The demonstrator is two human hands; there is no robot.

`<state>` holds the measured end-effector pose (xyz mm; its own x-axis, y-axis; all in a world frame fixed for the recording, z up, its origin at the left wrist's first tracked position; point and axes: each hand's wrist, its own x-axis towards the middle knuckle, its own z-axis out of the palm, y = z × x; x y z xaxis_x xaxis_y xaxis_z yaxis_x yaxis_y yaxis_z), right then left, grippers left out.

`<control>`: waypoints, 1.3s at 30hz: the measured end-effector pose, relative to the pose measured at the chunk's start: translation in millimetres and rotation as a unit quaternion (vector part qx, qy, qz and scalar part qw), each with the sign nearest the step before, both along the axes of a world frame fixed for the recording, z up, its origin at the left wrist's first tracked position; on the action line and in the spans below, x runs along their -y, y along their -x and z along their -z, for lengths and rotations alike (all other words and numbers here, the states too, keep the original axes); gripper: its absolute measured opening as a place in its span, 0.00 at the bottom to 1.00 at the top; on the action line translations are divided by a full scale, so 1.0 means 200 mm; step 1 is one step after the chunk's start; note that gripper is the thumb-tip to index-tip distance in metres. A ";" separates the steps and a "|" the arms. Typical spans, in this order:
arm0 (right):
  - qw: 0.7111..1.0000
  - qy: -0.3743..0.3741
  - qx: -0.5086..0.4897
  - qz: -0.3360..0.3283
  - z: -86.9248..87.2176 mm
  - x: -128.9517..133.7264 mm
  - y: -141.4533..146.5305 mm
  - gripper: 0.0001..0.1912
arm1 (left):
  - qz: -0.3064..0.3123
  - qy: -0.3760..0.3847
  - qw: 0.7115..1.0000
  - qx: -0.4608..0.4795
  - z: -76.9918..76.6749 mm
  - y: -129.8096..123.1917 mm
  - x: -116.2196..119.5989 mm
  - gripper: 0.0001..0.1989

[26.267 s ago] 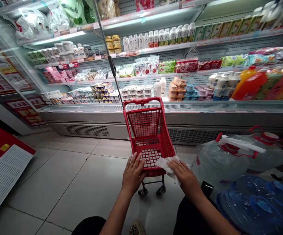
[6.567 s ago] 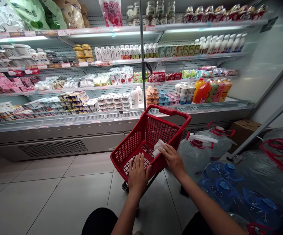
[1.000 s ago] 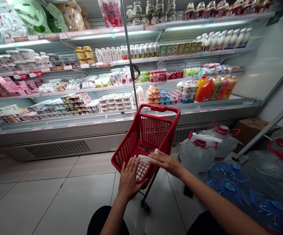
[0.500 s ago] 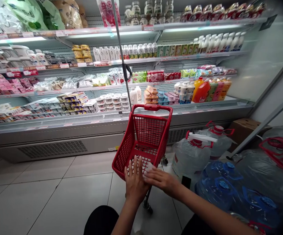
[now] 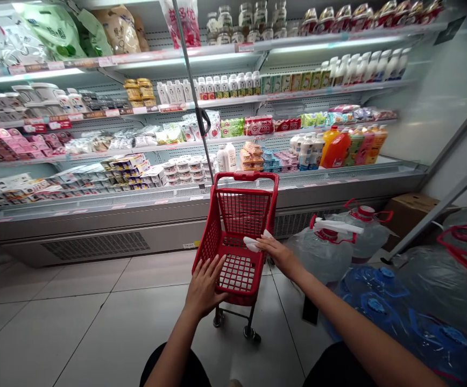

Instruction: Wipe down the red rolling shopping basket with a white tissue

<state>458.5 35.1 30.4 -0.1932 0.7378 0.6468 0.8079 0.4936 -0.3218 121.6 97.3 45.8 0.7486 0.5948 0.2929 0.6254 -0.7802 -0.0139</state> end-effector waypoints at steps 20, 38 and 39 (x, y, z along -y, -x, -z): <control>0.990 -0.006 0.050 0.135 0.11 0.29 -0.05 0.35 | 0.075 -0.091 0.993 -0.002 -0.02 -0.10 0.08 0.41; 0.979 -0.046 0.136 0.141 0.25 0.41 0.35 0.37 | 0.026 -0.132 0.987 0.087 0.18 -0.40 0.24 0.38; 0.980 -0.041 0.133 0.143 0.25 0.44 0.26 0.37 | 0.030 -0.123 0.988 0.088 0.17 -0.40 0.24 0.38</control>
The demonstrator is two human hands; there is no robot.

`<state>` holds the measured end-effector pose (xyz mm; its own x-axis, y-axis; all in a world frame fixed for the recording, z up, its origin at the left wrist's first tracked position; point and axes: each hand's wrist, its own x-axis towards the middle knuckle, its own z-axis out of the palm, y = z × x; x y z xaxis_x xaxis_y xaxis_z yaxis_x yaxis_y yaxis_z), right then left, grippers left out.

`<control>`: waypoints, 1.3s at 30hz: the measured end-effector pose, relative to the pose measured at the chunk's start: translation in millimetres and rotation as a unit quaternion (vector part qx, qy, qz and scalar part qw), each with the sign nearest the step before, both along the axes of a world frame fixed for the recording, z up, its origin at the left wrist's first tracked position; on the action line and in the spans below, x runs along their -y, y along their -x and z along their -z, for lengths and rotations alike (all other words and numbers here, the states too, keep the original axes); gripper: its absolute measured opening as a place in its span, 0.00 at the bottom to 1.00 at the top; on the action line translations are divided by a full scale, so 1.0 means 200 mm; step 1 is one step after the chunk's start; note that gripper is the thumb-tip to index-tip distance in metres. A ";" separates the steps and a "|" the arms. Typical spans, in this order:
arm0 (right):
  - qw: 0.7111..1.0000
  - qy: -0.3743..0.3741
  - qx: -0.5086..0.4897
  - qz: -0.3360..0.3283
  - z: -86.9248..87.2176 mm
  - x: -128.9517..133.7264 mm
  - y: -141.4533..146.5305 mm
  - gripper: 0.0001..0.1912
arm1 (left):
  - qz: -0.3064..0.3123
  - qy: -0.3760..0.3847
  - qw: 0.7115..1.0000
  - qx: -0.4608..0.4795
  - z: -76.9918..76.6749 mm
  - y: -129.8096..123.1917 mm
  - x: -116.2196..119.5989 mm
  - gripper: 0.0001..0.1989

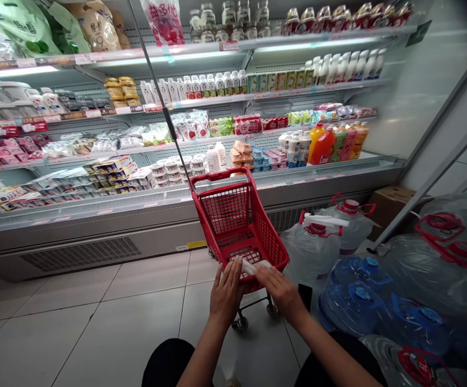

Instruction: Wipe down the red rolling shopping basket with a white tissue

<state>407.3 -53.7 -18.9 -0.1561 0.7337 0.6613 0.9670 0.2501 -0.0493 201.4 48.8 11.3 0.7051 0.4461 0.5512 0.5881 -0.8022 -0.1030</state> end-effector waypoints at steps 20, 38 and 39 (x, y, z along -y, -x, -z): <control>0.997 0.023 -0.041 -0.058 -0.04 0.04 -0.06 0.38 | 0.005 -0.012 1.000 -0.012 0.00 -0.04 0.08 0.40; 0.978 -0.018 -0.195 0.071 0.04 0.08 -0.44 0.35 | 0.006 -0.004 1.000 -0.003 0.04 -0.28 0.30 0.41; 0.980 -0.011 -0.190 0.064 0.04 0.10 -0.39 0.36 | 0.003 0.000 1.000 0.000 0.04 -0.28 0.32 0.41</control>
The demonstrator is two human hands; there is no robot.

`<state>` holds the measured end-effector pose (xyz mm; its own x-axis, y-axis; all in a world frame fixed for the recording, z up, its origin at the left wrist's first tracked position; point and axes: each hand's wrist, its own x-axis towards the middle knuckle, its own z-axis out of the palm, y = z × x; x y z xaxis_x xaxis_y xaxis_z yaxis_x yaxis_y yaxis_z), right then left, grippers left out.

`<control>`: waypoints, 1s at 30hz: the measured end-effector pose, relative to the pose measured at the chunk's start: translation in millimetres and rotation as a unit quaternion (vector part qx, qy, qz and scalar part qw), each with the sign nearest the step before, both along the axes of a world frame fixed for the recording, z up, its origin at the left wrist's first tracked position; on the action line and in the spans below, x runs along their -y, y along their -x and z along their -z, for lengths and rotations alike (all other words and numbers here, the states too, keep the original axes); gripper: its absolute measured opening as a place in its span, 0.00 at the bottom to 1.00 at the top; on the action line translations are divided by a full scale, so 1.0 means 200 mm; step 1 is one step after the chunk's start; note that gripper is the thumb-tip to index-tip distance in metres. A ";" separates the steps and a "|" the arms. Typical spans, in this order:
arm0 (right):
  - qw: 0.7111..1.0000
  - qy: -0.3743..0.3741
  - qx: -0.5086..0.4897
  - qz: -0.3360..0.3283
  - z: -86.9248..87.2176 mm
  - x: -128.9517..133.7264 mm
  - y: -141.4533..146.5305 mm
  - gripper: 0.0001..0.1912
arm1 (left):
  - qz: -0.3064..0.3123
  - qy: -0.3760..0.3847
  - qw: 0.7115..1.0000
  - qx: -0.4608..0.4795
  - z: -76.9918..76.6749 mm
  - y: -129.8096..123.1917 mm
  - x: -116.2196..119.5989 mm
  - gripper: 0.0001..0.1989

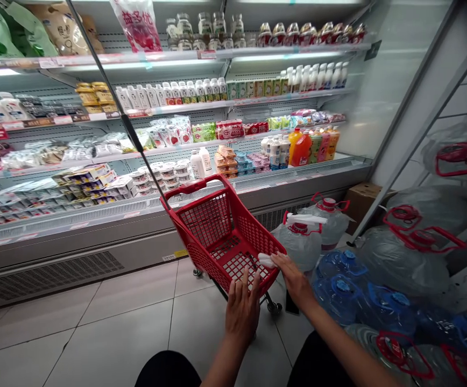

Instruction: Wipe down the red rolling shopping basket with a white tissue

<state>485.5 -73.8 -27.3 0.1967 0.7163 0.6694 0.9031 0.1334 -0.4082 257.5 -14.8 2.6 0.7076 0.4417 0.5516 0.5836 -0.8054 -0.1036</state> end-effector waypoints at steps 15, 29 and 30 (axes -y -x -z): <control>0.986 0.031 0.040 -0.159 -0.07 0.10 0.14 0.29 | 0.121 0.070 0.982 -0.127 -0.35 0.29 -0.51 0.52; 0.996 0.054 0.042 -0.061 -0.06 0.12 0.32 0.36 | 0.038 0.098 0.994 -0.016 -0.21 0.07 -0.29 0.51; 0.996 0.053 0.044 -0.065 -0.07 0.14 0.36 0.36 | 0.032 0.097 0.995 -0.017 -0.21 0.06 -0.28 0.50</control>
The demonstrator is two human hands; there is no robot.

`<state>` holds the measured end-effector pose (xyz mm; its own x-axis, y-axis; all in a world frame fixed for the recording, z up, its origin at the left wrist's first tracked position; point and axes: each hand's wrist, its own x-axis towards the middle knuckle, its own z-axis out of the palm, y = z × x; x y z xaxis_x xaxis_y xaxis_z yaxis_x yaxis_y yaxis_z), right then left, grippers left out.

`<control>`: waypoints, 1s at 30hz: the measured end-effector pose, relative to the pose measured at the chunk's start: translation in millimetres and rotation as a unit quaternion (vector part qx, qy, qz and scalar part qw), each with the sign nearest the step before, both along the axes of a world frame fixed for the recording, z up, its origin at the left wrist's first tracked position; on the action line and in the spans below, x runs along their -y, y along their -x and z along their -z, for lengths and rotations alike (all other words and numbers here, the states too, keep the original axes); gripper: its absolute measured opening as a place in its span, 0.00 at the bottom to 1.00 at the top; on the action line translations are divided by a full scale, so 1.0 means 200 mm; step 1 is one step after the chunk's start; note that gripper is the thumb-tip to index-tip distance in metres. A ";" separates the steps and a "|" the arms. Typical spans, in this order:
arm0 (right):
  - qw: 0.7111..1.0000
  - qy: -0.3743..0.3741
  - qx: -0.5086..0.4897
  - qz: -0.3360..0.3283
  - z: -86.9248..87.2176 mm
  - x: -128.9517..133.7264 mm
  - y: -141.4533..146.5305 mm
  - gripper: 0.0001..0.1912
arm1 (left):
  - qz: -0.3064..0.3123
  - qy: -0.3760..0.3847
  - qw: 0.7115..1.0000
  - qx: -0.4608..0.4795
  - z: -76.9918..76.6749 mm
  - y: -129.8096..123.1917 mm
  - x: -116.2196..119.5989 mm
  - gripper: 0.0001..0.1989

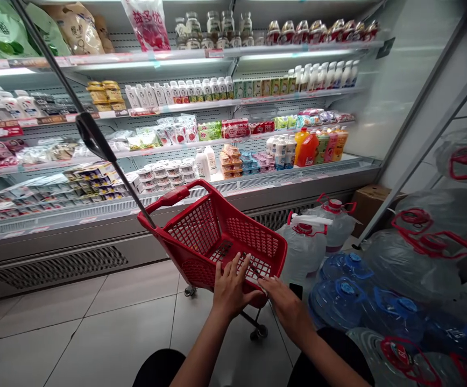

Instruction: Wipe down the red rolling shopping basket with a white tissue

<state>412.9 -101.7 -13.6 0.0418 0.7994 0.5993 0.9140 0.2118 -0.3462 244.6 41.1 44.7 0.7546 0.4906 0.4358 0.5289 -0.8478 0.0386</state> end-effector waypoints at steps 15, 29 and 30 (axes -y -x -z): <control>0.995 0.012 -0.032 0.093 -0.01 -0.12 -0.34 0.27 | -0.019 -0.077 0.996 -0.029 -0.05 0.20 -0.27 0.30; 0.994 -0.048 0.082 0.050 -0.14 -0.37 0.13 0.34 | -0.053 -0.106 0.993 0.007 0.00 0.06 -0.09 0.32; 0.993 -0.054 0.095 0.052 -0.14 -0.40 0.15 0.34 | -0.049 -0.111 0.993 0.005 0.00 0.06 -0.08 0.32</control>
<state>382.8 -21.0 15.0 -0.0021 0.7272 0.6864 0.9793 0.1403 -0.1456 232.9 57.2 45.6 0.7028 0.4525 0.5489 0.6100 -0.7804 -0.1377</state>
